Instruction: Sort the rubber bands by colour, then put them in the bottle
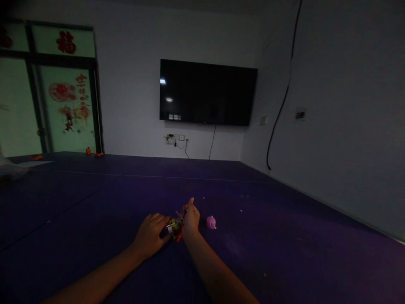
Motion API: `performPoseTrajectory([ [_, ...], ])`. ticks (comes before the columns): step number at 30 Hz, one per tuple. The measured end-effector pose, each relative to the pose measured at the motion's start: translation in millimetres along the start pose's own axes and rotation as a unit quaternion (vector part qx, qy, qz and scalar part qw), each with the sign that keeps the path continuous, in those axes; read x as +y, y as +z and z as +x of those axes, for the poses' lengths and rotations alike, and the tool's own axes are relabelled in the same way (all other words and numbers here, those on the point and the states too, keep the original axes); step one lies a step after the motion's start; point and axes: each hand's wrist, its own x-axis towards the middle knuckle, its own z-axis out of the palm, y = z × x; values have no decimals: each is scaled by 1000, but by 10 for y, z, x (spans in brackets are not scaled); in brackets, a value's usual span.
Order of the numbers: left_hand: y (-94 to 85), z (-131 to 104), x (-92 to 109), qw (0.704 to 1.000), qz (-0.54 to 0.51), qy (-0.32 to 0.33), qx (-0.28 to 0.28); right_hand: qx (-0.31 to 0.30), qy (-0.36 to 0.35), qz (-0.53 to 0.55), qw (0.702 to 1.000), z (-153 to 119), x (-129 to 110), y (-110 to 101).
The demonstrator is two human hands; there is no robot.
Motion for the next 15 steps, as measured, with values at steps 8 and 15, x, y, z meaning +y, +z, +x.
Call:
performPoseTrajectory([
  [8, -37, -2, 20, 1000, 16, -18, -2, -9, -15, 15, 1000, 16, 18, 8],
  [15, -40, 6, 18, 1000, 24, -8, 2, -34, -15, 57, 998, -3, 57, 37],
])
